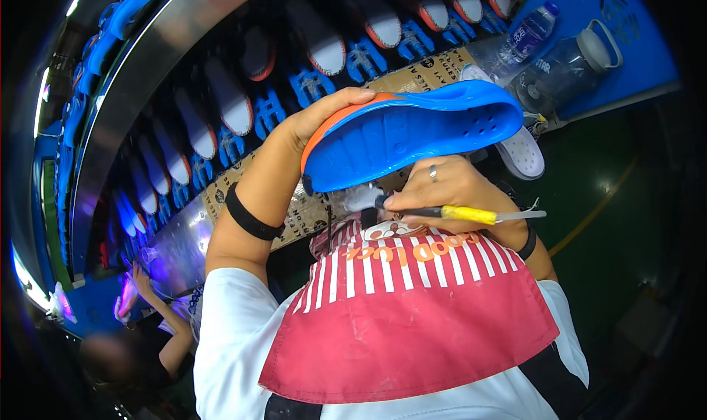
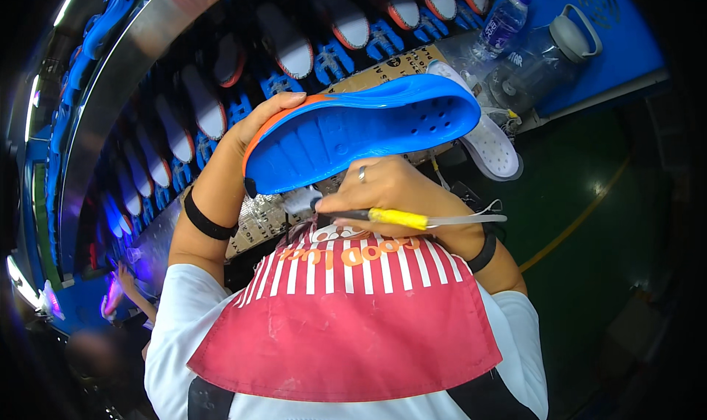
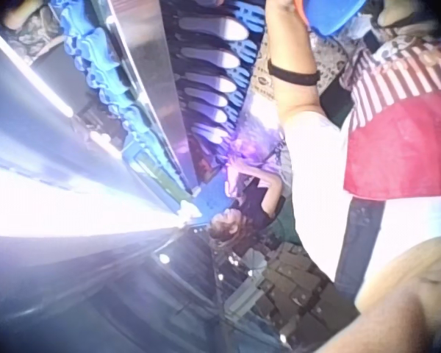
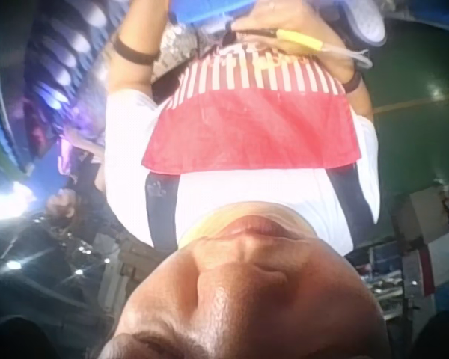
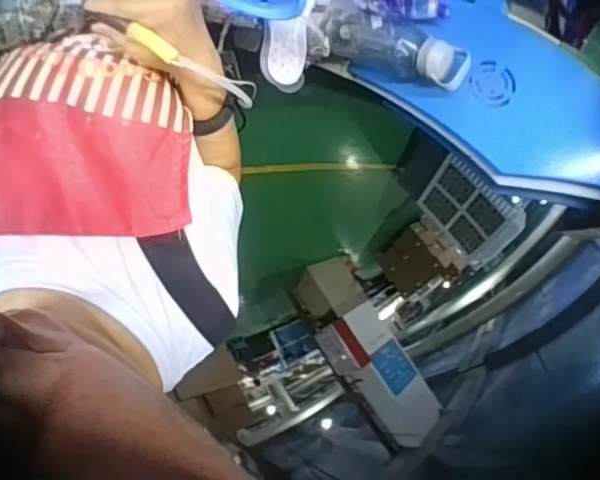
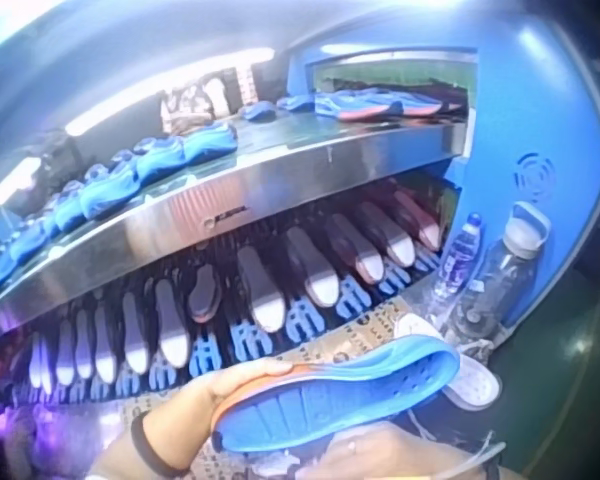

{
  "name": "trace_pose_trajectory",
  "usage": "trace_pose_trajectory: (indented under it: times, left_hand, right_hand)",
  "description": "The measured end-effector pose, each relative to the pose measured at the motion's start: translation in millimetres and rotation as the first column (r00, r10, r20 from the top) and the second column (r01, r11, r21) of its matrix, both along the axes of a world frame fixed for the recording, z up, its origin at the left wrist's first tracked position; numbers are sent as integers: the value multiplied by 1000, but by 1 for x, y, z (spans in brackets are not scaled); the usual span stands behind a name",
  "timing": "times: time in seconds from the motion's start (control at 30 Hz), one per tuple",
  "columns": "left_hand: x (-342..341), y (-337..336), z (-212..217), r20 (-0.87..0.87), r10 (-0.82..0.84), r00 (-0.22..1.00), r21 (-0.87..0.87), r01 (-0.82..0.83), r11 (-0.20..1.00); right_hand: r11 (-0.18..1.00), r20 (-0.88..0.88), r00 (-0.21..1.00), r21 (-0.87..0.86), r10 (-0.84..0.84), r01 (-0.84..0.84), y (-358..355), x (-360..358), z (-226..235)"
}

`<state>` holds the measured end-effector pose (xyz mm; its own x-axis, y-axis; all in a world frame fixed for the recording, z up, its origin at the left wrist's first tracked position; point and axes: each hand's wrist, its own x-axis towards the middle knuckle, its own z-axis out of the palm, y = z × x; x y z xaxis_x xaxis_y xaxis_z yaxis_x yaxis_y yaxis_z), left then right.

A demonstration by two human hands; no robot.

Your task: Manually applying adhesive to the surface of shoe soles using a specialized brush-tipped applicator.

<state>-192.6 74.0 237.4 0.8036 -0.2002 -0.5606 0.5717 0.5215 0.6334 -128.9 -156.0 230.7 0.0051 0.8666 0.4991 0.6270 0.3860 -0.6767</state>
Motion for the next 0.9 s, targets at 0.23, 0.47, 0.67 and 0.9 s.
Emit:
trace_pose_trajectory:
  times: [0.23,0.47,0.67,0.9]
  left_hand:
    - [1,9,8,-88,-74,993,63,80,995]
    - [-4,22,9,-106,-60,993,84,69,994]
    - [-11,5,-4,-42,23,999,18,-22,1000]
    - [-6,-12,-36,136,124,983,-64,-116,991]
  right_hand:
    - [998,-46,997,25,-56,57,1,-4,-10]
    - [975,81,973,54,-218,214,-5,0,-13]
    - [977,-205,957,-1,-208,212,-6,0,-16]
    - [855,-575,635,-295,-515,427,-18,13,-18]
